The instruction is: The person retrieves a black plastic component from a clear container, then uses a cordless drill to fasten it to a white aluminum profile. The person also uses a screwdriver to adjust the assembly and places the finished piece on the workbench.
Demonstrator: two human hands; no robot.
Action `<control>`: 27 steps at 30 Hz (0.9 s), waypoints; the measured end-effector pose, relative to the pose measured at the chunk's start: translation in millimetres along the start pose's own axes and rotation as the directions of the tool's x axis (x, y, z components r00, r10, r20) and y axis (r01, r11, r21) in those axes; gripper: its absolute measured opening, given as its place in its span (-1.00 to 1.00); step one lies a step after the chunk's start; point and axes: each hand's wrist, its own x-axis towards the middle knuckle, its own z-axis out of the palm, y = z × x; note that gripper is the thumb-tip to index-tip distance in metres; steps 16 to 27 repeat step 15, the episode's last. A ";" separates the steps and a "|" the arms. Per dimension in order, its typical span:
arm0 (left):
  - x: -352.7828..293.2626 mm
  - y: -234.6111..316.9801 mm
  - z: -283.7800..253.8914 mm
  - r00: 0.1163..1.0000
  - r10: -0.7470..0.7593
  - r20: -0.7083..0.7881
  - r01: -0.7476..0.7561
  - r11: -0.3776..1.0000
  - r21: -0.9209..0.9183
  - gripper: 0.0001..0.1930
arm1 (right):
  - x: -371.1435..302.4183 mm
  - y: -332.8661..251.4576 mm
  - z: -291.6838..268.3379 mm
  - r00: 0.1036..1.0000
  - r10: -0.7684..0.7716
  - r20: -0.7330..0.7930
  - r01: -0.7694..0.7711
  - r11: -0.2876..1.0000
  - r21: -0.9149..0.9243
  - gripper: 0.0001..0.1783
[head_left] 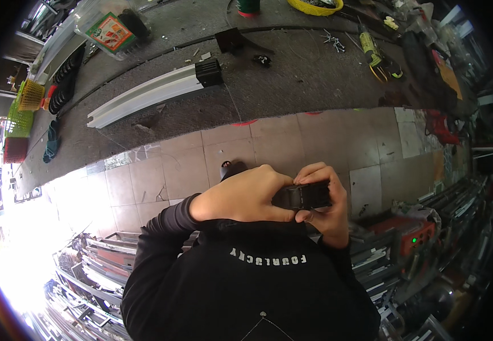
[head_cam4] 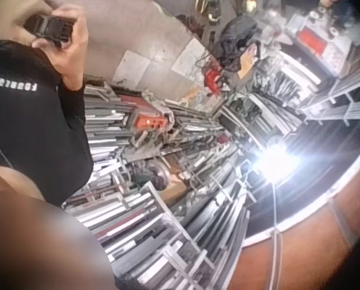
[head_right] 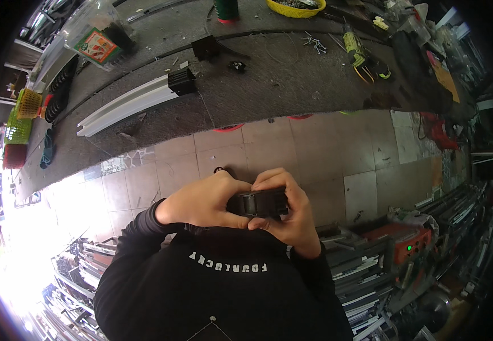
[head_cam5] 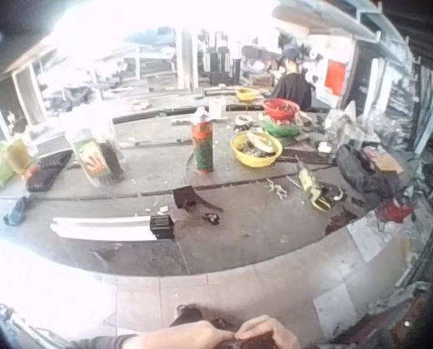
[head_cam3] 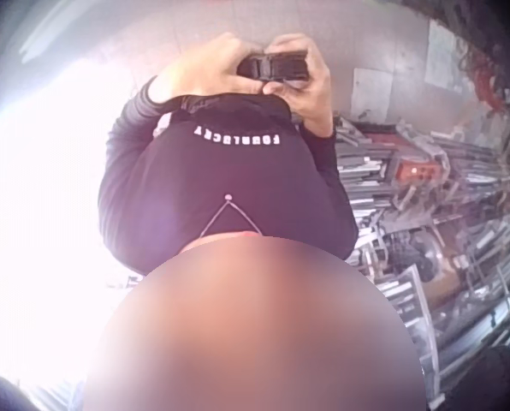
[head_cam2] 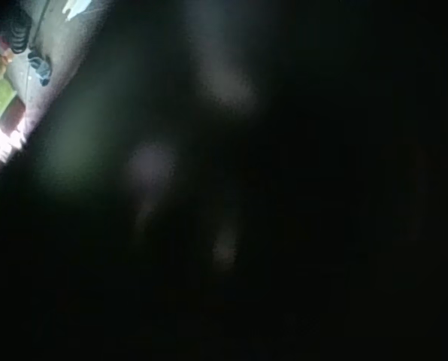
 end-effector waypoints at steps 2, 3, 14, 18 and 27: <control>7.0 -2.8 -2.7 0.996 -0.062 0.063 0.061 0.998 0.022 -0.50 | 3.9 3.0 -4.2 1.000 0.008 -0.004 -0.008 1.000 -0.024 -0.36; 10.8 -5.6 -3.8 0.996 -0.049 0.076 0.049 0.999 0.001 -0.50 | 7.5 5.5 -6.8 1.000 -0.014 0.017 0.015 0.999 -0.036 -0.36; 72.9 -34.7 -55.2 1.000 -0.013 0.026 0.015 0.996 -0.088 -0.56 | 76.6 35.9 -37.7 0.997 0.071 -0.034 -0.068 0.996 0.064 -0.47; 82.2 -34.6 -63.6 1.000 0.012 0.015 -0.010 0.995 -0.096 -0.56 | 87.0 39.0 -42.3 0.999 0.048 -0.013 -0.047 0.998 0.053 -0.48; 82.2 -34.6 -63.6 1.000 0.012 0.015 -0.010 0.995 -0.096 -0.56 | 87.0 39.0 -42.3 0.999 0.048 -0.013 -0.047 0.998 0.053 -0.48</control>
